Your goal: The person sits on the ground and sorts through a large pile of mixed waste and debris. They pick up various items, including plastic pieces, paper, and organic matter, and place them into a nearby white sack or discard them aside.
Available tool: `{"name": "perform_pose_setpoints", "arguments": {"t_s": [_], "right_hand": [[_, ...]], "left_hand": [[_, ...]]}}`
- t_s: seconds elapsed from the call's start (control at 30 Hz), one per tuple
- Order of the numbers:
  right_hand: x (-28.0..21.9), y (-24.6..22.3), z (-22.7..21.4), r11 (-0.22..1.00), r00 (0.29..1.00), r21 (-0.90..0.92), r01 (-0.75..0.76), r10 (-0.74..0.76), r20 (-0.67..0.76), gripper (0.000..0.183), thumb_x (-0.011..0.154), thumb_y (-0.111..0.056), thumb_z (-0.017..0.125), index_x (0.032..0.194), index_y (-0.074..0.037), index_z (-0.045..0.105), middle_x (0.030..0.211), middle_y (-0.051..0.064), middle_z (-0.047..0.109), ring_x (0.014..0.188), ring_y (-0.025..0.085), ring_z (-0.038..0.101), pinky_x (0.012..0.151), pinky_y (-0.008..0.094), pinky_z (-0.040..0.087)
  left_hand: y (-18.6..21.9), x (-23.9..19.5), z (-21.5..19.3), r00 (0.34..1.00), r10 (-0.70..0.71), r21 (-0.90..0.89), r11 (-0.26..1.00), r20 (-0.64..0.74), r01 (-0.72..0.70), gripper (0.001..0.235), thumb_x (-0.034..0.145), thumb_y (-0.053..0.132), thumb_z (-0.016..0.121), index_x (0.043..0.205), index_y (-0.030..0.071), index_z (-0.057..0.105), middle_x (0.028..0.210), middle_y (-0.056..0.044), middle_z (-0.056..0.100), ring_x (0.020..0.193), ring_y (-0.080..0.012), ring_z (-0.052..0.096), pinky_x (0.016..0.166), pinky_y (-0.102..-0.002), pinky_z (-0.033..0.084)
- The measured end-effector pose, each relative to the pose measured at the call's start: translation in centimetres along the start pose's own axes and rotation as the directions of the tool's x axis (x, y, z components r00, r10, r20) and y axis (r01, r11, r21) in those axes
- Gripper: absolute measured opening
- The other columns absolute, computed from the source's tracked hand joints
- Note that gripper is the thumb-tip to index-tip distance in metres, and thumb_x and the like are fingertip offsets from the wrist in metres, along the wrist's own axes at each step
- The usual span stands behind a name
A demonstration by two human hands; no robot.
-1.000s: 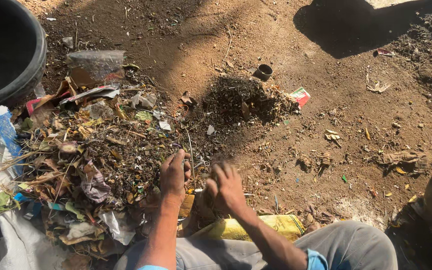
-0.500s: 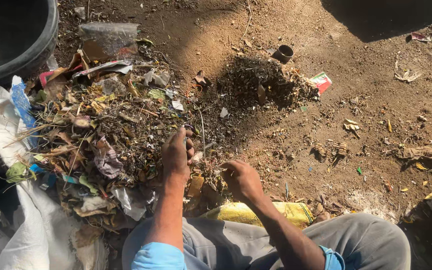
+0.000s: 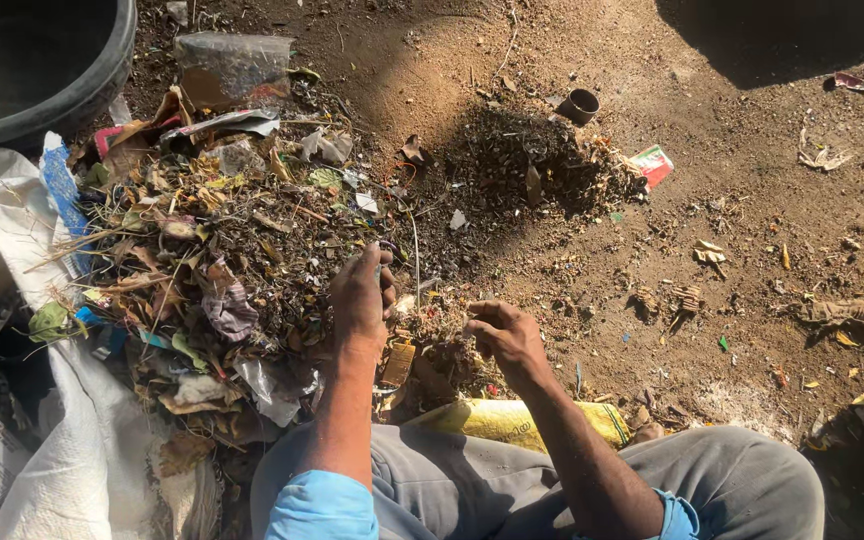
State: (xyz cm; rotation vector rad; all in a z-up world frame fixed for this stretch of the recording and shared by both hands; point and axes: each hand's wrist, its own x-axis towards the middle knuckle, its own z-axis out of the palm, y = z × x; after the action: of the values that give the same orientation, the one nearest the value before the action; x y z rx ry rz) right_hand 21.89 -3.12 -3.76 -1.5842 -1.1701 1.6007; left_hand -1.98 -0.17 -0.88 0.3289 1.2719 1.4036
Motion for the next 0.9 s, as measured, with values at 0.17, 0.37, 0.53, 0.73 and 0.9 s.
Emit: {"name": "perform_pose_setpoints", "arguments": {"t_s": [0.17,0.37,0.53,0.73,0.9], "right_hand": [[-0.1,-1.7,-0.3,0.977,0.994,0.186,-0.101,0.109,-0.03,0.035,0.093,-0.008,0.07,0.127,0.0,0.071,0.09,0.012,0.075,0.064,0.012,0.058,0.056,0.026,0.049],[0.1,-4.3,0.6,0.958,0.992,0.282,0.054,-0.02,-0.121,0.029,0.09,-0.01,0.071,0.117,0.001,0.071,0.095,0.012,0.076,0.068,0.012,0.064,0.058,0.027,0.054],[2.4,-3.9,-0.4,0.987,0.966,-0.142,0.072,-0.105,-0.236,0.024,0.091,-0.019,0.074,0.11,-0.004,0.074,0.1,0.011,0.075,0.082,0.015,0.07,0.072,0.029,0.061],[2.9,-0.7,-0.9,0.597,0.886,-0.762,0.25,-0.459,-0.068,0.03,0.088,-0.025,0.076,0.113,-0.008,0.074,0.123,0.015,0.067,0.107,0.024,0.065,0.088,0.038,0.06],[1.7,-2.2,-1.1,0.723,0.962,-0.656,0.217,-0.271,0.02,0.034,0.09,-0.03,0.076,0.118,-0.011,0.073,0.125,0.01,0.068,0.11,0.023,0.067,0.093,0.039,0.058]], "left_hand": [[-0.5,-0.8,0.2,0.995,-0.024,0.092,0.996,0.095,0.016,0.043,0.092,0.05,0.067,0.098,0.007,0.069,0.074,-0.001,0.061,0.054,-0.0046,0.054,0.039,-0.02,0.044],[-2.5,-0.9,1.6,0.921,-0.341,0.122,0.939,0.191,0.322,0.056,0.088,0.062,0.062,0.097,0.007,0.069,0.073,-0.002,0.065,0.055,-0.0076,0.06,0.04,-0.024,0.044],[-4.0,0.0,1.7,0.879,-0.38,-0.026,0.915,0.288,0.404,0.049,0.089,0.055,0.068,0.099,0.007,0.07,0.075,-0.005,0.068,0.057,-0.0139,0.062,0.043,-0.027,0.047],[-3.5,0.5,1.1,0.917,-0.296,-0.122,0.933,0.266,0.337,0.04,0.089,0.046,0.071,0.096,0.007,0.068,0.07,-0.002,0.063,0.05,-0.0112,0.057,0.037,-0.025,0.039],[-0.3,-1.3,1.0,0.983,-0.133,-0.113,0.983,0.122,0.147,0.033,0.091,0.039,0.072,0.091,0.007,0.066,0.064,-0.001,0.057,0.045,-0.0074,0.049,0.034,-0.024,0.038]]}}
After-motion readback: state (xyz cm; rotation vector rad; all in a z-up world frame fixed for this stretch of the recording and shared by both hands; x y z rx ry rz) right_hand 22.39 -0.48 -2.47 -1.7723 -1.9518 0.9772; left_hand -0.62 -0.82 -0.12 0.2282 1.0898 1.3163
